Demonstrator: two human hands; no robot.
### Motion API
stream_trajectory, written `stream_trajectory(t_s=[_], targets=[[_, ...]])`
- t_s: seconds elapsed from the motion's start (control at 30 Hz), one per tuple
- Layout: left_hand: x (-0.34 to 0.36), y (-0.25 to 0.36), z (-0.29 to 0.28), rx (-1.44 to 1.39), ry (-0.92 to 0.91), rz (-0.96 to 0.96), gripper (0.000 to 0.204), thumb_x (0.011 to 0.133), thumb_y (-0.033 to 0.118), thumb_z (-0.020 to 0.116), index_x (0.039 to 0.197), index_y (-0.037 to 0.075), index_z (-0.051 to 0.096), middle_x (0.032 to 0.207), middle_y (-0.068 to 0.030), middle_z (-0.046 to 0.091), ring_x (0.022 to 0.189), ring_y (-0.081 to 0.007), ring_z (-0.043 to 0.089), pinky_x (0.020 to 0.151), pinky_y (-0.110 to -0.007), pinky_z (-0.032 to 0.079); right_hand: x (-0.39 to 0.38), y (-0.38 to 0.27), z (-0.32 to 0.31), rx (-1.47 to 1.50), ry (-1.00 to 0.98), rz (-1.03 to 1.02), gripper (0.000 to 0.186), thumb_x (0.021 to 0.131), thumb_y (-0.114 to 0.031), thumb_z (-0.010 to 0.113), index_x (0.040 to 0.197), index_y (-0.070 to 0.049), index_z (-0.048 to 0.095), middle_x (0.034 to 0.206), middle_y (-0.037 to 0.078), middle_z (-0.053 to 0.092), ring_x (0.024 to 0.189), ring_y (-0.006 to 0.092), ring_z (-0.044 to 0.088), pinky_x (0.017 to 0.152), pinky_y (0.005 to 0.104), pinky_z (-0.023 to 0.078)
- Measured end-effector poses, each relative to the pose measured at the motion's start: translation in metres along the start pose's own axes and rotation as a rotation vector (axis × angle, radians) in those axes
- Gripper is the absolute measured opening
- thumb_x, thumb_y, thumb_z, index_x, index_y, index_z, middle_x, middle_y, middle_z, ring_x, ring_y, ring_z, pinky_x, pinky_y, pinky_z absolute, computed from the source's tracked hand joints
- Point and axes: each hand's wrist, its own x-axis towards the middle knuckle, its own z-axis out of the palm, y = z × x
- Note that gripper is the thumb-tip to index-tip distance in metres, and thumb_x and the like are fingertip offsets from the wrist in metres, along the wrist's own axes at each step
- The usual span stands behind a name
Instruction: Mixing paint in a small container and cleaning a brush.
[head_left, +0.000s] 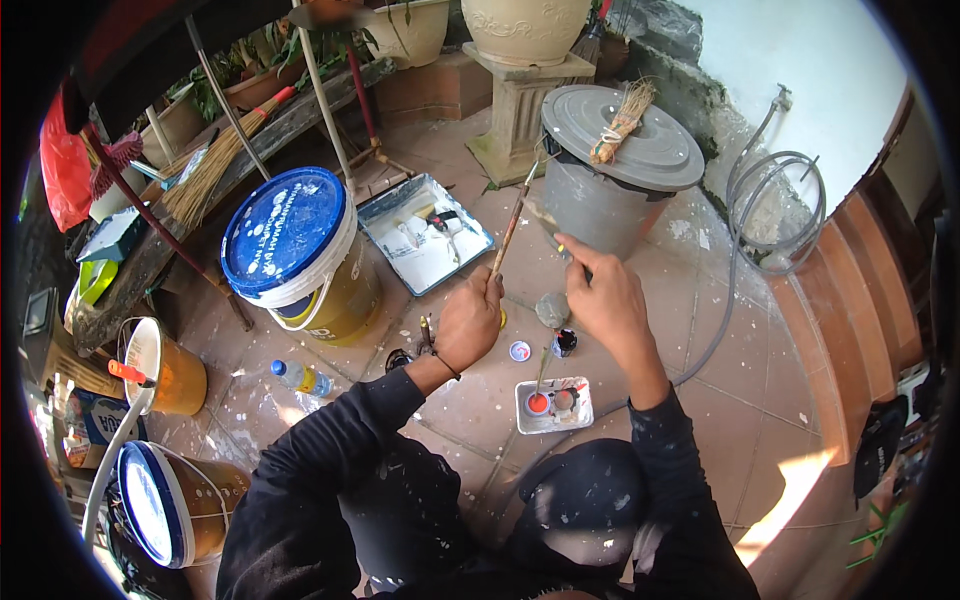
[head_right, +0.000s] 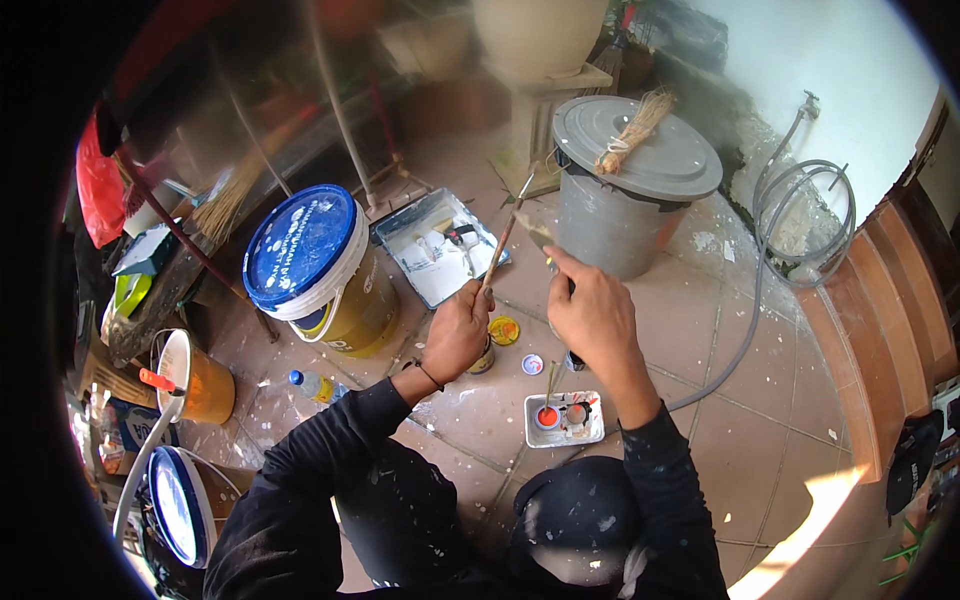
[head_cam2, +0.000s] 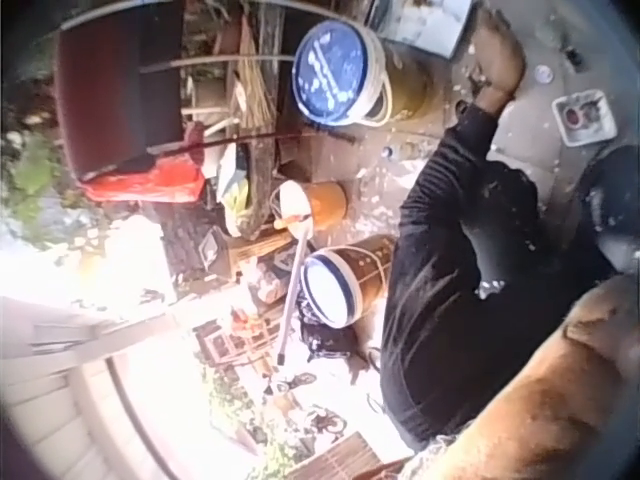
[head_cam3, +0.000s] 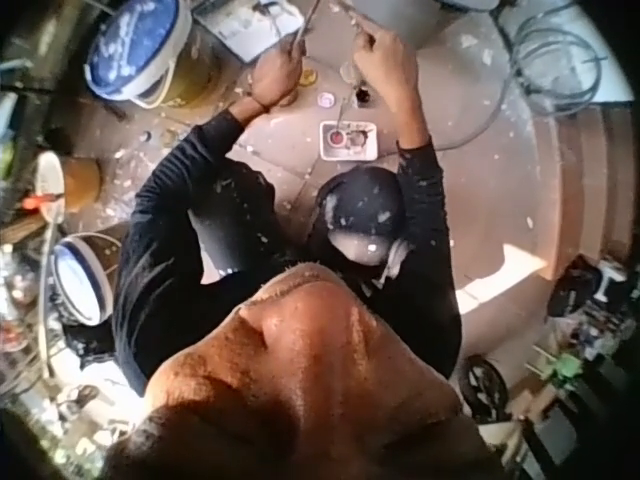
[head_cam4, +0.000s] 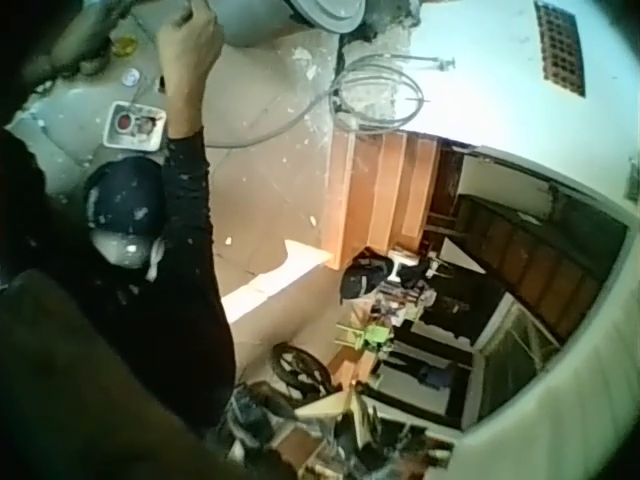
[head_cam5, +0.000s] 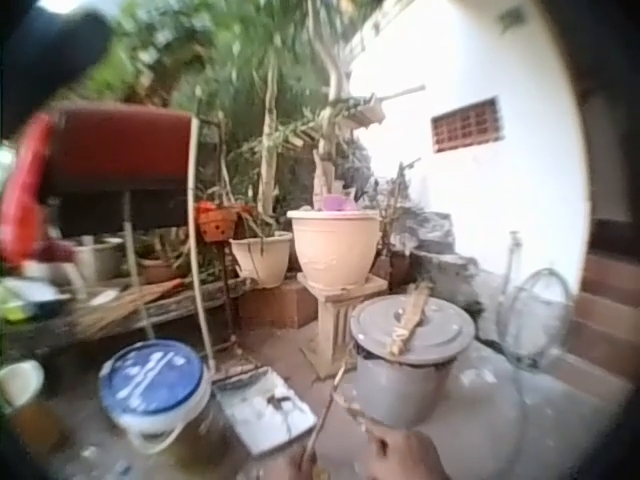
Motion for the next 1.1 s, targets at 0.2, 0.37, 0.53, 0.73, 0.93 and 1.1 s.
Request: stream_trajectory(t_s=[0.2, 0.37, 0.53, 0.73, 0.93, 1.1], targets=[[-0.002, -0.001, -0.001, 0.039, 0.054, -0.021, 0.03, 0.105, 0.028, 0.047, 0.093, 0.003, 0.058, 0.081, -0.0254, 0.066, 0.079, -0.0474, 0.064, 0.071, -0.056, 0.048, 0.002, 0.006, 0.006, 0.025, -0.1, -0.031, 0.036, 0.093, -0.019, 0.054, 0.124, -0.014, 0.072, 0.082, 0.027, 0.067, 0.082, 0.0441, 0.067, 0.075, 0.0506, 0.054], [-0.003, -0.001, 0.001, 0.095, -0.017, -0.016, 0.031, 0.106, 0.028, 0.045, 0.093, 0.003, 0.058, 0.082, -0.0244, 0.067, 0.082, -0.0464, 0.064, 0.072, -0.055, 0.048, 0.01, 0.012, 0.01, 0.028, -0.038, -0.021, 0.036, 0.093, -0.02, 0.054, 0.125, -0.015, 0.071, 0.084, 0.027, 0.068, 0.083, 0.0444, 0.067, 0.076, 0.0504, 0.054], [0.005, -0.008, -0.003, -0.018, -0.009, -0.003, 0.029, 0.105, 0.027, 0.046, 0.094, 0.003, 0.058, 0.083, -0.0249, 0.066, 0.081, -0.0467, 0.064, 0.072, -0.054, 0.048, -0.006, 0.002, 0.005, 0.107, -0.148, -0.013, 0.037, 0.093, -0.018, 0.054, 0.126, -0.015, 0.071, 0.08, 0.027, 0.066, 0.079, 0.0441, 0.067, 0.074, 0.0494, 0.053], [0.0, -0.005, 0.004, 0.048, 0.012, -0.007, 0.027, 0.105, 0.025, 0.048, 0.095, 0.002, 0.057, 0.083, -0.0256, 0.066, 0.08, -0.0474, 0.064, 0.071, -0.055, 0.048, -0.001, -0.005, -0.001, -0.01, -0.024, 0.025, 0.036, 0.094, -0.015, 0.053, 0.125, -0.015, 0.071, 0.088, 0.027, 0.066, 0.078, 0.0421, 0.067, 0.071, 0.0441, 0.053], [-0.002, -0.005, 0.0, 0.089, 0.076, -0.015, 0.028, 0.105, 0.027, 0.048, 0.095, 0.002, 0.056, 0.083, -0.0265, 0.066, 0.081, -0.0487, 0.064, 0.07, -0.057, 0.048, -0.004, 0.0, 0.0, 0.09, -0.178, 0.018, 0.036, 0.093, -0.019, 0.055, 0.125, -0.016, 0.072, 0.079, 0.028, 0.065, 0.078, 0.0442, 0.067, 0.074, 0.0498, 0.053], [-0.003, -0.004, 0.001, 0.033, 0.044, 0.084, 0.028, 0.105, 0.026, 0.049, 0.093, 0.002, 0.056, 0.08, -0.0275, 0.065, 0.078, -0.0496, 0.063, 0.069, -0.058, 0.048, -0.003, 0.0, 0.001, 0.073, -0.039, -0.067, 0.036, 0.093, -0.017, 0.054, 0.125, -0.014, 0.071, 0.082, 0.028, 0.066, 0.078, 0.0434, 0.067, 0.072, 0.049, 0.053]])
